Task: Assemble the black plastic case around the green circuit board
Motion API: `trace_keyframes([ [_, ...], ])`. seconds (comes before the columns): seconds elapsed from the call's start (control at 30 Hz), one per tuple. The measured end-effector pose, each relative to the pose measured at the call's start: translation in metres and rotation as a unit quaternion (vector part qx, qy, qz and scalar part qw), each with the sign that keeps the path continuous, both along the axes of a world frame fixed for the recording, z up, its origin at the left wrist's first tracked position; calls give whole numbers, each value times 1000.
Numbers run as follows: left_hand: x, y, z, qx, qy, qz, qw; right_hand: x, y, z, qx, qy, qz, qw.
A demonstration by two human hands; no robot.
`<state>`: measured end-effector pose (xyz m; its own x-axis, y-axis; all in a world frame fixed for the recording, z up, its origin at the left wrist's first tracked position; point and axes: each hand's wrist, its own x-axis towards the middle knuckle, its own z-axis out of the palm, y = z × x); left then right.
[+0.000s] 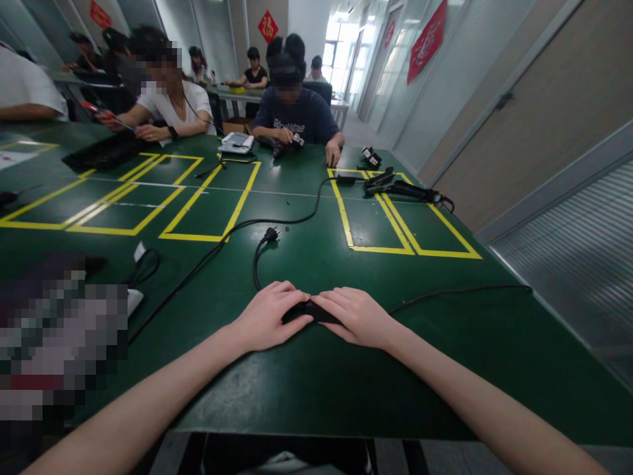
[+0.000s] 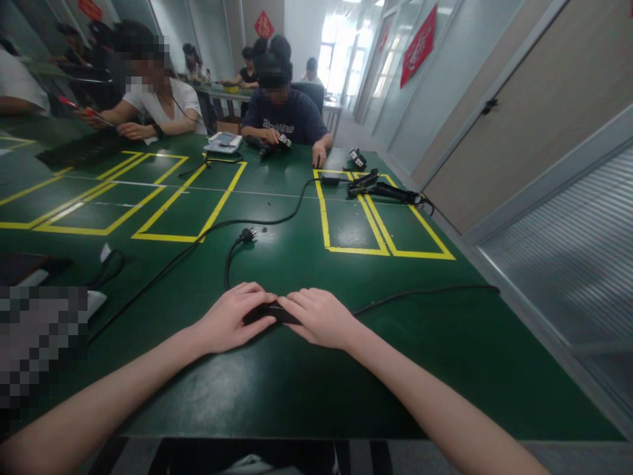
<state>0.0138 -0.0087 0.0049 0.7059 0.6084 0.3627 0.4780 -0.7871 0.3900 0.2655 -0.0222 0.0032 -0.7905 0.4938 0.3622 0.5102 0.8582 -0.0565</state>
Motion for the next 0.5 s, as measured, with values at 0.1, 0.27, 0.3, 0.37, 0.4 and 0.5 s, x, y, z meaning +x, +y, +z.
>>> trace_keyframes([
  [0.1, -3, 1, 0, 60, -56, -9, 997, 9, 4, 2, -26, 39, -18, 999],
  [0.27, -9, 0, 4, 137, -135, -1, 981, 57, 28, 5, -38, 196, -186, 962],
  [0.3, -9, 0, 4, 141, -142, 0, 980, 70, 34, 6, -26, 236, -237, 942],
  [0.37, -9, 0, 3, 136, -147, -7, 980, 97, 46, 9, 3, 321, -335, 886],
  [0.4, -9, 0, 3, 129, -149, -14, 980, 110, 51, 11, 14, 362, -375, 853],
  [0.5, -7, 0, 1, 104, -150, -28, 983, 145, 58, 15, 35, 447, -445, 775],
])
